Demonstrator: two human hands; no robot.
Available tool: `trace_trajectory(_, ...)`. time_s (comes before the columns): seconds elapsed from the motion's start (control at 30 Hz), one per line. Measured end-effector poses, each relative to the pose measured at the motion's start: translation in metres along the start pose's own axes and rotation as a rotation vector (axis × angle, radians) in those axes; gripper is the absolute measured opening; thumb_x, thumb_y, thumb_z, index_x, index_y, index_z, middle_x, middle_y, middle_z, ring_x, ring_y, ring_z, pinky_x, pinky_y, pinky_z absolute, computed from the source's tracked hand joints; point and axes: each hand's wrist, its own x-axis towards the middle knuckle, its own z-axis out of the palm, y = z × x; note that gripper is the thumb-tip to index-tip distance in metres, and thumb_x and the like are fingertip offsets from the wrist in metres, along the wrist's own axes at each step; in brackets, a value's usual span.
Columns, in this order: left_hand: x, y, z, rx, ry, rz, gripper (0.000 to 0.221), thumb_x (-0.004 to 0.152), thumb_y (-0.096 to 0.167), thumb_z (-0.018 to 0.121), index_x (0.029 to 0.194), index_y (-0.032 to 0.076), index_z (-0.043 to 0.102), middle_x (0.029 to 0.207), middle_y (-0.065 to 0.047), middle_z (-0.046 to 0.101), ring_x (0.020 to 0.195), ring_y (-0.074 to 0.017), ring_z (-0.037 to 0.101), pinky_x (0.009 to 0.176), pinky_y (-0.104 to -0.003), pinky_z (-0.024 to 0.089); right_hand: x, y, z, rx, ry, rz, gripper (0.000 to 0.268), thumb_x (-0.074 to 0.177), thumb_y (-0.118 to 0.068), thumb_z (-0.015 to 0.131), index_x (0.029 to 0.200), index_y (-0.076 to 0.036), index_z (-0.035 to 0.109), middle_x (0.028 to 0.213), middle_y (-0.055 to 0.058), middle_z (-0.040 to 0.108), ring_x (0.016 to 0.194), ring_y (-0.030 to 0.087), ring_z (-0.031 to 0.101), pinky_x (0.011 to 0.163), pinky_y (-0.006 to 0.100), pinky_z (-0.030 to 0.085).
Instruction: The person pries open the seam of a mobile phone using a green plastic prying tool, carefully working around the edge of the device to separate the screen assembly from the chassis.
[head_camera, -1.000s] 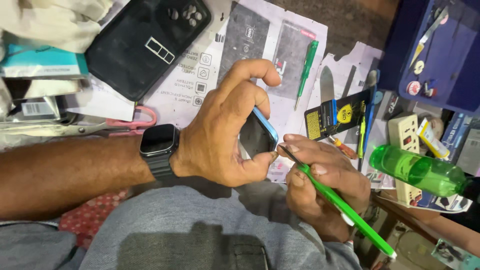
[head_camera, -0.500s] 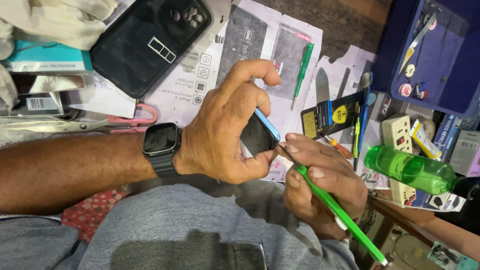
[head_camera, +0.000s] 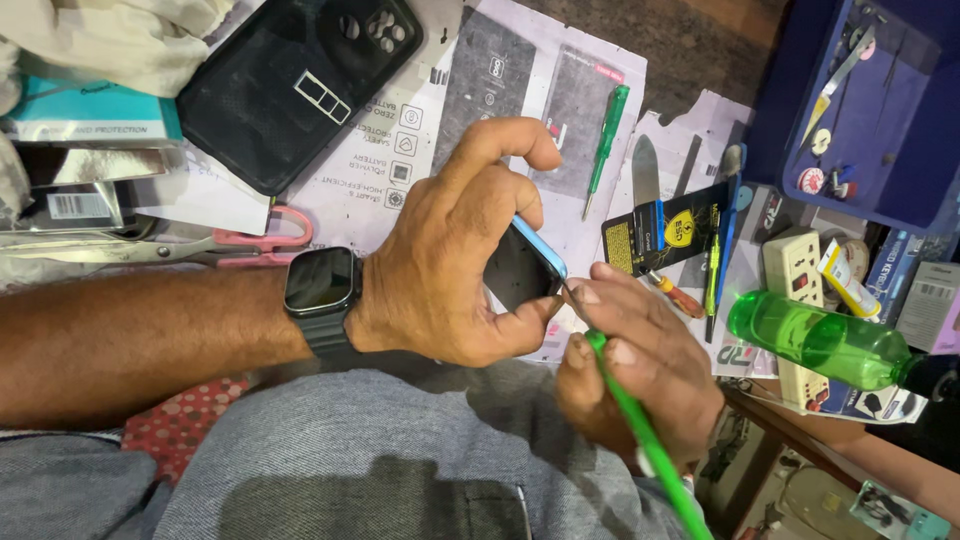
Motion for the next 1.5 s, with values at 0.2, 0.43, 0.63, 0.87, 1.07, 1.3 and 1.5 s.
trace_trajectory(0.2, 0.001, 0.001, 0.001, 0.011, 0.009, -0.006, 0.061, 0.080, 0.019, 0.088, 0.120, 0.003, 0.045, 0.136, -0.019, 0.046, 0.104, -0.0301, 0.065, 0.079, -0.037, 0.056, 0.013, -0.012, -0.005, -0.201, -0.085, -0.100, 0.047, 0.092, 0.005, 0.070, 0.128, -0.003, 0.043, 0.115, 0.025, 0.066, 0.106, 0.038, 0.074, 0.100, 0.057, 0.060)
trace_trajectory(0.43, 0.000, 0.000, 0.003, 0.026, 0.018, -0.010, 0.059, 0.080, 0.018, 0.087, 0.117, 0.001, 0.044, 0.136, -0.019, 0.044, 0.106, -0.0303, 0.064, 0.079, -0.037, 0.055, 0.009, -0.012, -0.009, -0.118, -0.081, 0.021, 0.045, 0.089, 0.006, 0.071, 0.124, -0.003, 0.045, 0.111, 0.027, 0.067, 0.104, 0.040, 0.074, 0.101, 0.061, 0.058)
trace_trajectory(0.63, 0.000, -0.001, 0.002, 0.003, 0.006, -0.005, 0.058, 0.078, 0.015, 0.085, 0.118, 0.002, 0.045, 0.136, -0.018, 0.043, 0.105, -0.0291, 0.064, 0.079, -0.035, 0.056, 0.002, -0.012, 0.013, -0.009, 0.204, 0.129, 0.034, 0.095, 0.003, 0.064, 0.122, -0.005, 0.044, 0.109, 0.024, 0.070, 0.104, 0.035, 0.076, 0.094, 0.052, 0.064)
trace_trajectory(0.87, -0.001, -0.003, 0.004, 0.003, -0.005, 0.000, 0.059, 0.078, 0.014, 0.085, 0.119, 0.002, 0.045, 0.136, -0.019, 0.043, 0.099, -0.0258, 0.063, 0.073, -0.034, 0.054, 0.004, -0.011, 0.013, 0.042, 0.176, 0.148, 0.035, 0.100, 0.001, 0.063, 0.128, -0.008, 0.043, 0.109, 0.022, 0.068, 0.104, 0.034, 0.076, 0.096, 0.051, 0.065)
trace_trajectory(1.07, -0.001, -0.002, 0.003, 0.006, -0.009, 0.000, 0.060, 0.076, 0.014, 0.086, 0.118, 0.002, 0.045, 0.136, -0.018, 0.043, 0.095, -0.0249, 0.062, 0.072, -0.034, 0.053, 0.001, -0.006, 0.002, 0.077, 0.074, 0.112, 0.045, 0.098, 0.000, 0.062, 0.138, -0.009, 0.042, 0.105, 0.017, 0.070, 0.103, 0.033, 0.075, 0.101, 0.060, 0.061)
trace_trajectory(1.3, 0.000, -0.003, 0.003, -0.001, -0.018, -0.002, 0.062, 0.076, 0.015, 0.087, 0.120, 0.003, 0.045, 0.136, -0.019, 0.043, 0.094, -0.0244, 0.062, 0.071, -0.034, 0.053, -0.002, -0.004, 0.003, 0.090, 0.106, 0.115, 0.040, 0.098, -0.003, 0.063, 0.132, -0.008, 0.044, 0.111, 0.025, 0.067, 0.104, 0.034, 0.074, 0.102, 0.062, 0.061)
trace_trajectory(1.5, 0.000, -0.004, 0.003, -0.004, -0.017, 0.002, 0.062, 0.077, 0.015, 0.087, 0.120, 0.003, 0.045, 0.137, -0.019, 0.043, 0.095, -0.0244, 0.063, 0.072, -0.033, 0.054, -0.002, -0.005, 0.006, 0.089, 0.123, 0.118, 0.038, 0.100, -0.003, 0.063, 0.133, -0.009, 0.044, 0.114, 0.021, 0.069, 0.106, 0.033, 0.076, 0.101, 0.057, 0.062)
